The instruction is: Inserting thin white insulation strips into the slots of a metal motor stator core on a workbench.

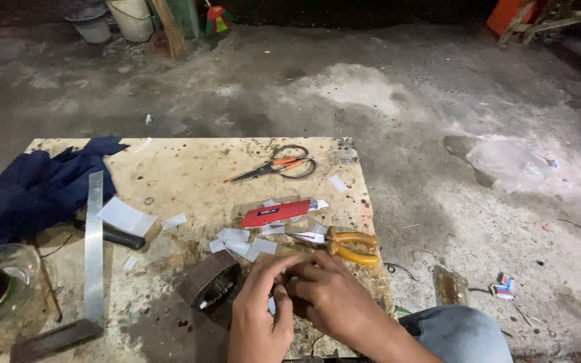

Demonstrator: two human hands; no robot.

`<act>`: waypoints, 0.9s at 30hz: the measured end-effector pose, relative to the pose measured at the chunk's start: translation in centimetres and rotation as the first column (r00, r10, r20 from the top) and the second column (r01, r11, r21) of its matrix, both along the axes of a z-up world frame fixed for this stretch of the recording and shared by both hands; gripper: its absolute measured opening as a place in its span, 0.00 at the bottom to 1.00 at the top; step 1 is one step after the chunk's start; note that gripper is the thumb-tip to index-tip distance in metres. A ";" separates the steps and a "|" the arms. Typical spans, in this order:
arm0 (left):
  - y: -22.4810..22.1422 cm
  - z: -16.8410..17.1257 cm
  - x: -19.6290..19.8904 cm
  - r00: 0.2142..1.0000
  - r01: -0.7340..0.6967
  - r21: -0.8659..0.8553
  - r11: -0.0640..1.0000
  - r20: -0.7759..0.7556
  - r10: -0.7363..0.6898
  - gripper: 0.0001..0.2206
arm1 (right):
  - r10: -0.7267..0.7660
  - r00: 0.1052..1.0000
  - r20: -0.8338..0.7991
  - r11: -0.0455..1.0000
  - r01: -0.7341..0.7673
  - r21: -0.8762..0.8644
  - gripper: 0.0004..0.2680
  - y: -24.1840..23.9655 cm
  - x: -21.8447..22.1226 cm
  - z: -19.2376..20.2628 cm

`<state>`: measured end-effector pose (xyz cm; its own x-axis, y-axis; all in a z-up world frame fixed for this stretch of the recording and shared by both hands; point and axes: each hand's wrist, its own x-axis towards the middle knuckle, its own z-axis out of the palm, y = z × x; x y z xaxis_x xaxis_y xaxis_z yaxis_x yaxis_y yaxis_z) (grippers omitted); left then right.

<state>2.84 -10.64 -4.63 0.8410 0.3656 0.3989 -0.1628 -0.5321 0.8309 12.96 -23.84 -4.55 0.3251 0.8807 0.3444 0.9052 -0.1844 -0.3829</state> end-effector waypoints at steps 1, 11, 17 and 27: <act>0.2 -0.4 -0.1 1.000 0.006 -0.001 1.000 0.001 -0.006 0.23 | -0.006 1.000 0.001 1.000 0.006 -0.001 0.07 -0.2 0.0 0.0; 0.4 -1.1 0.4 0.957 -0.104 -0.114 0.988 -0.284 0.068 0.19 | -0.077 0.959 -0.273 0.997 0.077 -0.009 0.04 -1.7 -0.3 1.8; 0.4 -0.1 0.2 0.907 -0.165 -0.275 0.947 -0.420 0.035 0.27 | -0.182 0.886 -0.426 0.941 0.282 0.185 0.04 -1.2 0.2 2.2; -1.1 -1.3 0.2 0.974 -0.220 -0.705 0.674 -0.195 0.115 0.10 | -0.180 0.671 -0.719 0.926 0.361 0.105 0.06 -1.2 -0.5 1.8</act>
